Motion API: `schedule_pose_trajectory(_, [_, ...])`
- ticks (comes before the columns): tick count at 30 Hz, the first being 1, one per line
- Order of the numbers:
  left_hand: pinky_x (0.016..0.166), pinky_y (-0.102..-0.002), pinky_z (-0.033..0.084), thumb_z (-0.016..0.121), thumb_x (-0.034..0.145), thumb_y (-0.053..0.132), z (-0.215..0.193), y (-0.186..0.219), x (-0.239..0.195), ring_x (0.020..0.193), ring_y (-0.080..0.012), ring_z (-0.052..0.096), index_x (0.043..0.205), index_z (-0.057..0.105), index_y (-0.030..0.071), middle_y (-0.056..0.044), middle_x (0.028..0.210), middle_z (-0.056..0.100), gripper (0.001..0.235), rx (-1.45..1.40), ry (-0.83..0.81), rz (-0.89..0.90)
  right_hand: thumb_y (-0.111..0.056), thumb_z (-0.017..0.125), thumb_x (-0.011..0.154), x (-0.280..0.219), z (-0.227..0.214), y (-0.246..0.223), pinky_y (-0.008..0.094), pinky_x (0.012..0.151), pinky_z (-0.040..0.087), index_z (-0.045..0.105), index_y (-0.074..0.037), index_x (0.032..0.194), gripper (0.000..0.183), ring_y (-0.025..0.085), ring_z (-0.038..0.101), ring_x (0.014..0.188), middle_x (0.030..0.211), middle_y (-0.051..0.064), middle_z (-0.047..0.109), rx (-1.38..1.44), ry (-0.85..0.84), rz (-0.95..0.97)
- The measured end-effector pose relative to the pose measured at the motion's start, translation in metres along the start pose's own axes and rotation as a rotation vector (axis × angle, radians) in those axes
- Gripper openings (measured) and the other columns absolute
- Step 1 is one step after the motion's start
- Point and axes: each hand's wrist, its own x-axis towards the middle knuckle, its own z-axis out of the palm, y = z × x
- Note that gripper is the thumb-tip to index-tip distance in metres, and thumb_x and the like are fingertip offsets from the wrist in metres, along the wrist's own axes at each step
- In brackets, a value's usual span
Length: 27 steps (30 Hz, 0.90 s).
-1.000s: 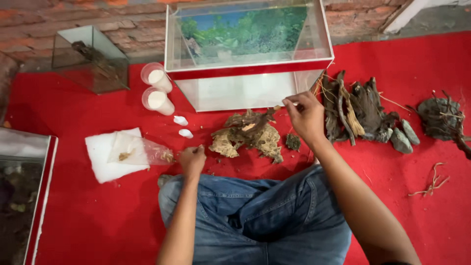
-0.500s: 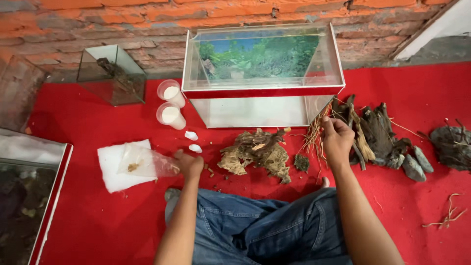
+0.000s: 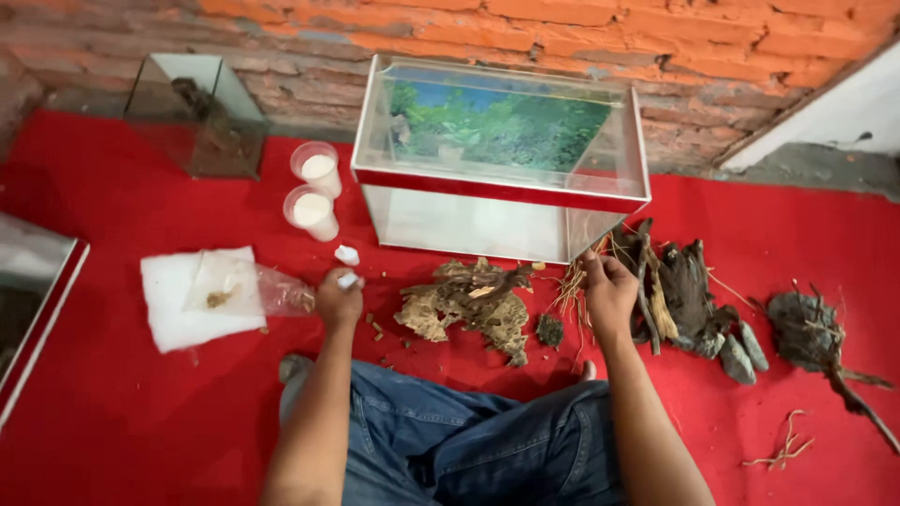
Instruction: The person sits on a red mat and assembles a piece of driftwood with a small green moss-like object using a white adhesive from a small bottle. They apply the adhesive to the wood and press the moss onto it, repeating the process to secure the attachment.
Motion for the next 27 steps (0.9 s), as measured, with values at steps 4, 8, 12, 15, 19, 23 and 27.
schedule_pose_trajectory(4, [0.055,-0.025,0.049,0.08,0.059,0.008,0.006,0.001,0.003,0.068,-0.0191,0.061,0.091,0.068,0.005,-0.016,0.077,0.063,0.034,-0.402,0.085,-0.051,-0.015,0.059,0.09,0.011,-0.002,0.019,0.021,0.042,0.035,0.064,-0.005,0.076,0.018,0.01,0.046,0.047,0.054,0.006,0.051,-0.02,-0.029,0.012])
schedule_pose_trajectory(8, [0.059,-0.025,0.048,0.086,0.053,0.014,-0.019,0.029,-0.019,0.07,-0.0188,0.059,0.096,0.067,0.004,-0.016,0.078,0.059,0.049,-0.428,0.065,-0.074,-0.013,0.059,0.09,0.016,-0.004,0.033,0.02,0.04,0.04,0.063,-0.003,0.078,0.016,0.01,0.05,0.045,0.06,0.008,0.056,0.02,-0.046,0.005])
schedule_pose_trajectory(12, [0.069,-0.032,0.052,0.085,0.052,0.01,-0.046,0.061,-0.042,0.079,-0.0279,0.063,0.101,0.06,0.007,-0.013,0.079,0.062,0.055,-0.084,0.071,0.025,-0.014,0.06,0.09,0.016,-0.006,0.032,0.021,0.039,0.04,0.064,-0.002,0.079,0.016,0.011,0.051,0.045,0.062,0.009,0.058,0.022,-0.07,0.002])
schedule_pose_trajectory(15, [0.066,-0.03,0.05,0.083,0.057,0.012,-0.038,0.046,-0.027,0.074,-0.0195,0.065,0.088,0.06,0.013,-0.003,0.072,0.065,0.038,0.123,0.001,0.026,-0.015,0.06,0.09,0.017,-0.007,0.032,0.02,0.04,0.042,0.064,-0.002,0.079,0.017,0.01,0.051,0.046,0.065,0.009,0.059,0.036,-0.076,0.004])
schedule_pose_trajectory(19, [0.069,-0.029,0.047,0.084,0.055,0.014,-0.032,0.034,-0.024,0.069,-0.0214,0.062,0.08,0.062,0.016,-0.003,0.069,0.064,0.033,0.152,-0.002,0.168,-0.012,0.061,0.088,0.016,-0.007,0.034,0.021,0.039,0.04,0.065,-0.003,0.079,0.014,0.012,0.052,0.045,0.061,0.009,0.057,0.026,-0.035,0.003])
schedule_pose_trajectory(23, [0.07,-0.034,0.048,0.087,0.049,0.015,-0.069,0.1,-0.069,0.074,-0.0281,0.061,0.085,0.068,0.01,-0.01,0.076,0.061,0.041,0.002,0.079,0.478,-0.013,0.062,0.087,0.012,-0.001,0.019,0.021,0.04,0.038,0.065,-0.005,0.075,0.014,0.01,0.048,0.045,0.055,0.007,0.054,0.0,-0.025,-0.018])
schedule_pose_trajectory(27, [0.066,-0.025,0.045,0.091,0.043,0.031,-0.093,0.16,-0.113,0.07,-0.018,0.06,0.087,0.071,0.019,0.0,0.077,0.063,0.05,-0.208,0.167,0.691,-0.01,0.065,0.083,-0.001,0.003,0.002,0.023,0.048,0.042,0.067,-0.005,0.08,0.006,0.01,0.049,0.053,0.059,0.006,0.056,0.049,-0.036,-0.058])
